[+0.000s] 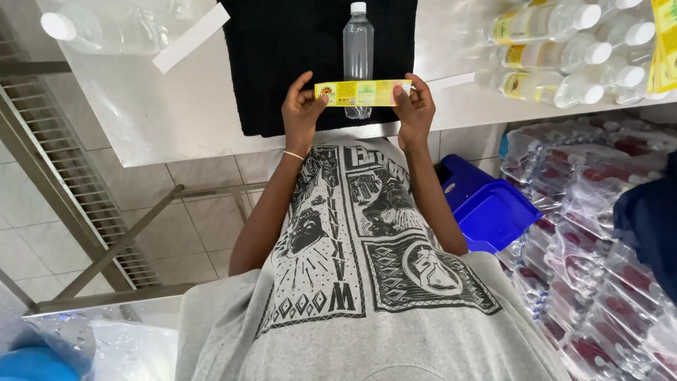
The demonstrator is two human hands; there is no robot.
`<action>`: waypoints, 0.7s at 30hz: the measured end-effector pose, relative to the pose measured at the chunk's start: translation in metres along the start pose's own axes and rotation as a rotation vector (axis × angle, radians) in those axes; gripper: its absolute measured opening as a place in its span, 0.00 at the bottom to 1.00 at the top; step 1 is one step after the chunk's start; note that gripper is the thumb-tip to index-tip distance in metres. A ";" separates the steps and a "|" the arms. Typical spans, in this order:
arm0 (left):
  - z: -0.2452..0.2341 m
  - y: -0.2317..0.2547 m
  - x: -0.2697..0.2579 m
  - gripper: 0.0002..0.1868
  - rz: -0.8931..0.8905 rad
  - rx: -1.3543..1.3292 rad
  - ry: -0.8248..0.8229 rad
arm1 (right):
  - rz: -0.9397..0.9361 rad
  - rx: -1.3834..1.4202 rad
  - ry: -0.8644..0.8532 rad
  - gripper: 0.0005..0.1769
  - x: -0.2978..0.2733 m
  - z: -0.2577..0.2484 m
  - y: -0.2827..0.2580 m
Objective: Manually applying adhesive labels to clear plastic water bottles on a production table.
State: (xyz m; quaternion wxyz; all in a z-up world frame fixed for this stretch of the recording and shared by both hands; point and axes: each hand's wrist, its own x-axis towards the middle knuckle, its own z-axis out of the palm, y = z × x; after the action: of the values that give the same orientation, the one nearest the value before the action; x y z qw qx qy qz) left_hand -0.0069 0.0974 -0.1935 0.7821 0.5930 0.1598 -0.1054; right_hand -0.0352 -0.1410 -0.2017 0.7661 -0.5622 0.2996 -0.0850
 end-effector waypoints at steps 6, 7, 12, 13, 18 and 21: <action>-0.022 -0.049 0.016 0.22 -0.079 -0.061 0.059 | 0.104 0.059 0.014 0.20 0.009 -0.008 0.018; -0.022 -0.049 0.017 0.22 -0.078 -0.060 0.056 | 0.102 0.061 0.016 0.20 0.010 -0.007 0.018; -0.027 -0.058 0.020 0.23 -0.106 -0.072 0.078 | 0.125 0.041 0.023 0.18 0.011 -0.004 0.016; -0.027 -0.058 0.021 0.23 -0.099 -0.073 0.083 | 0.123 0.042 0.015 0.18 0.013 -0.005 0.017; -0.026 -0.060 0.022 0.23 -0.114 -0.074 0.100 | 0.152 0.028 0.023 0.18 0.011 -0.009 0.020; -0.026 -0.060 0.022 0.22 -0.115 -0.055 0.097 | 0.151 0.038 0.027 0.18 0.012 -0.010 0.023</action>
State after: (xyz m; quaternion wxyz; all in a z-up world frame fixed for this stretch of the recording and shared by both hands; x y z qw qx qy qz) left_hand -0.0110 0.1067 -0.2623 0.7820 0.5657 0.2342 -0.1166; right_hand -0.0362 -0.1470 -0.2286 0.7767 -0.5221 0.3500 -0.0403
